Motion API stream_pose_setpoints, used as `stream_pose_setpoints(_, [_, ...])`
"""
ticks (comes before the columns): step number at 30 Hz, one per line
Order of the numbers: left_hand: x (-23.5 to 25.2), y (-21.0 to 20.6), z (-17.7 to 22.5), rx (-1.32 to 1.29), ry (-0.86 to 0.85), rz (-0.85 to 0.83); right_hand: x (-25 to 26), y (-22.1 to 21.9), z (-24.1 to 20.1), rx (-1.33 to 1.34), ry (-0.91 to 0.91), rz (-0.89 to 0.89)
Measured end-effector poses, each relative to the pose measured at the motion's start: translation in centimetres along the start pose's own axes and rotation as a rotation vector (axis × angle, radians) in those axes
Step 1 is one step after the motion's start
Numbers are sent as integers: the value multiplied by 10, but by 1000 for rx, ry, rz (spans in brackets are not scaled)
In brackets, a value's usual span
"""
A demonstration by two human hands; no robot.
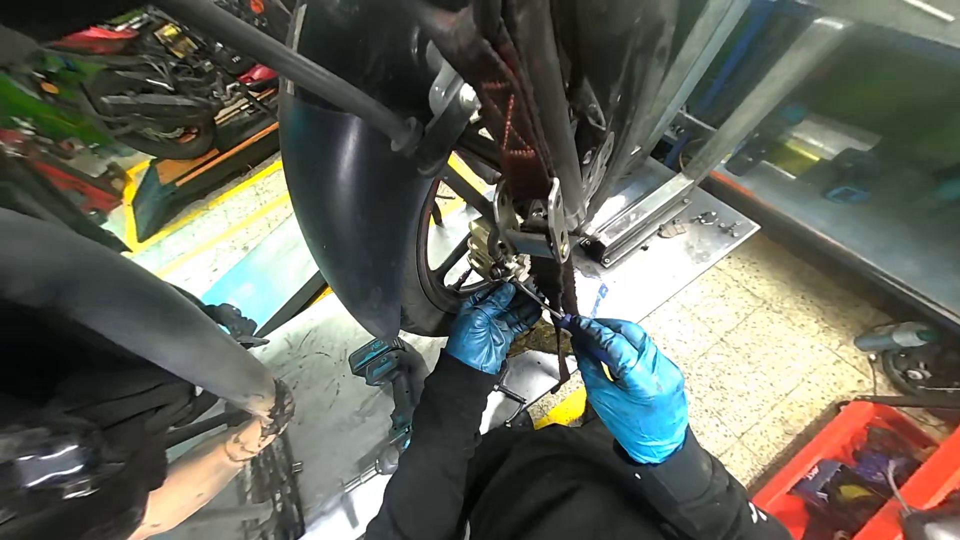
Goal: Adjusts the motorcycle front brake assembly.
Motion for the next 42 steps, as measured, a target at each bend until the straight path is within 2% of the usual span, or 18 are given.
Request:
stream_pose_setpoints(10, [2,3,-2,-12,7,4,3,-1,1,7,41,3])
stream_pose_setpoints(16, [3,3,-1,-4,2,-11,5,1,-3,-189,125,58])
stream_pose_setpoints(19, [4,3,-2,-15,-3,-20,7,1,-4,-193,146,64])
stream_pose_setpoints(27, [7,1,6,107,-70,-91,8,-2,2,-2,39,2])
stream_pose_setpoints(37, [10,4,-9,3,63,-256,4,-7,2,-92,24,-55])
stream_pose_setpoints(42, [8,-3,-9,24,-17,-188,1,-11,8,-184,32,-99])
Point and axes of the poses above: each hand's wrist, its own x-axis towards the middle knuckle, its own y-axis out of the back of the hand, z = x × y, the point moved 5 cm from there along x, towards the middle knuckle, and after that the axes turned 8 degrees about -x, right-handed, at the moved point
